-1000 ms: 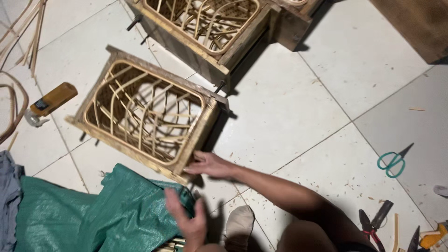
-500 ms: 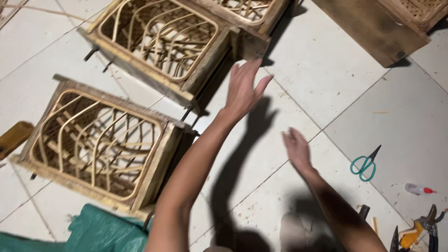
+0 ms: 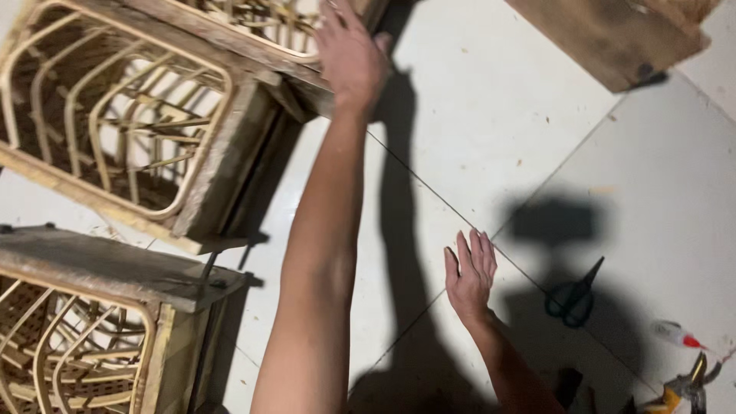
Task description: The person applies glue to the joints of a rectangular bamboo basket frame and presses the pieces together. They then remove excess bamboo strips from inside the frame and place them aside.
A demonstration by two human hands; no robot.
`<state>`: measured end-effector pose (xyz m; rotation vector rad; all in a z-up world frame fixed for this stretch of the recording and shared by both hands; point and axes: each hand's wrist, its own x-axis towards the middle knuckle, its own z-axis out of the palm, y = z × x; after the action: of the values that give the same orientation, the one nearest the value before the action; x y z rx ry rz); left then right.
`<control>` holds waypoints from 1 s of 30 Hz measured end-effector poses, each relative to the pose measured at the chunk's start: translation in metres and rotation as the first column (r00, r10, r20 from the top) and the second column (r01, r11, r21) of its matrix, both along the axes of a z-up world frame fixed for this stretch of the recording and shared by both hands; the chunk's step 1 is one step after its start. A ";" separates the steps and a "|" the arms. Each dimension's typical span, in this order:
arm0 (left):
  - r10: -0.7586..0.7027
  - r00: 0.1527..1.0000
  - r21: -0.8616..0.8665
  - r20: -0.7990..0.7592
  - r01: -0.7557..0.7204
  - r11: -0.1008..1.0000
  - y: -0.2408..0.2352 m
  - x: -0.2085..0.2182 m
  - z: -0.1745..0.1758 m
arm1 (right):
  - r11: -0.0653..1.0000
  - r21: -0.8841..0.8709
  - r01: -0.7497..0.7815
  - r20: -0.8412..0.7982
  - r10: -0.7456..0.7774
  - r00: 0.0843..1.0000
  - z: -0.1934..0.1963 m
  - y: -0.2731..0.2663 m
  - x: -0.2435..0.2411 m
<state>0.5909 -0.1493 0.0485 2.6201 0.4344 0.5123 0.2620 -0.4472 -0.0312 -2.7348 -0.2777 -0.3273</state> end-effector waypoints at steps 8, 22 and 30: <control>-0.004 1.000 0.136 -0.029 0.008 0.991 0.015 -0.006 0.010 | 0.998 0.068 -0.011 -0.034 0.013 0.999 0.001 -0.019 0.008; -0.335 0.941 0.119 -0.050 0.339 0.933 -0.030 -0.141 0.032 | 0.802 0.558 0.213 -0.267 -0.070 0.961 0.032 -0.024 0.053; -0.572 0.816 0.042 -0.084 0.577 0.816 -0.059 -0.287 0.061 | 0.958 0.283 -0.053 -0.128 0.093 0.987 0.137 -0.067 0.092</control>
<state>0.3037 -0.2078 0.1095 2.6498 -0.3715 0.2312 0.3538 -0.5145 0.1056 -2.4480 -0.2712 -0.1399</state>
